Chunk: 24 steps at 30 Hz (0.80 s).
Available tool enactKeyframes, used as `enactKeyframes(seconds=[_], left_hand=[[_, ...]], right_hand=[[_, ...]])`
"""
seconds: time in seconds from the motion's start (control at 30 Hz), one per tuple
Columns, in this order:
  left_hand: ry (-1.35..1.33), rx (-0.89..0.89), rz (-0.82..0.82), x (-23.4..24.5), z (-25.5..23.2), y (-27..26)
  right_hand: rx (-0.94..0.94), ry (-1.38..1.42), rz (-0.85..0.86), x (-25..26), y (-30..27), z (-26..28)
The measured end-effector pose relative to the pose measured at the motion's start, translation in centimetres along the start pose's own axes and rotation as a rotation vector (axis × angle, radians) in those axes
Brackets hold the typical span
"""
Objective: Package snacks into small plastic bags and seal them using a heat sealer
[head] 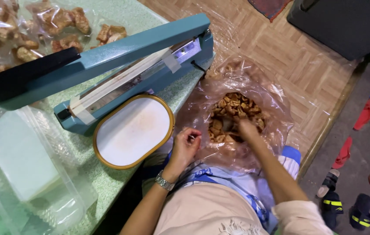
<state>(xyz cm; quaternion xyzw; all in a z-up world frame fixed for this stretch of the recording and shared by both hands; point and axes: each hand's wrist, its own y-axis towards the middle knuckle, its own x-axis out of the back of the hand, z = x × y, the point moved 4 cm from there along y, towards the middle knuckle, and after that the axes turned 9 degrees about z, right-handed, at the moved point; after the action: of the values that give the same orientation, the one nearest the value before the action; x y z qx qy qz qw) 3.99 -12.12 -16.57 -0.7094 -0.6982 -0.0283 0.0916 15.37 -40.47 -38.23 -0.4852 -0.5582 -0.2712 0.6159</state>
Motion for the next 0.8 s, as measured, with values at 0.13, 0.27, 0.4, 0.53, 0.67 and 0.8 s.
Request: enactKeyframes(seconds=[0.13,0.27,0.4,0.53,0.67,0.8], left_hand=[[0.013,-0.042,0.002,0.5,0.4,0.1],[0.127,-0.118,0.004,1.0,-2.6,0.3],[0.189,-0.125,0.029,0.8,-2.3,0.1],[0.103,-0.092,0.018,1.0,-2.4,0.4],[0.090,-0.121,0.014,1.4,-4.3,0.4],[0.121,-0.154,0.020,0.9,-1.3,1.3]], right_hand=[[-0.420,1.296,0.606,10.7,-5.1,0.8],[0.019,0.354,0.374,-13.3,-0.4,-3.2],[-0.011,0.438,0.416,-8.7,-2.8,-1.9],[-0.025,0.668,0.418,0.3,-5.1,-1.4],[-0.041,0.861,0.372,4.1,-6.9,-1.1],[-0.141,0.836,0.260,-2.2,-5.8,-5.2]])
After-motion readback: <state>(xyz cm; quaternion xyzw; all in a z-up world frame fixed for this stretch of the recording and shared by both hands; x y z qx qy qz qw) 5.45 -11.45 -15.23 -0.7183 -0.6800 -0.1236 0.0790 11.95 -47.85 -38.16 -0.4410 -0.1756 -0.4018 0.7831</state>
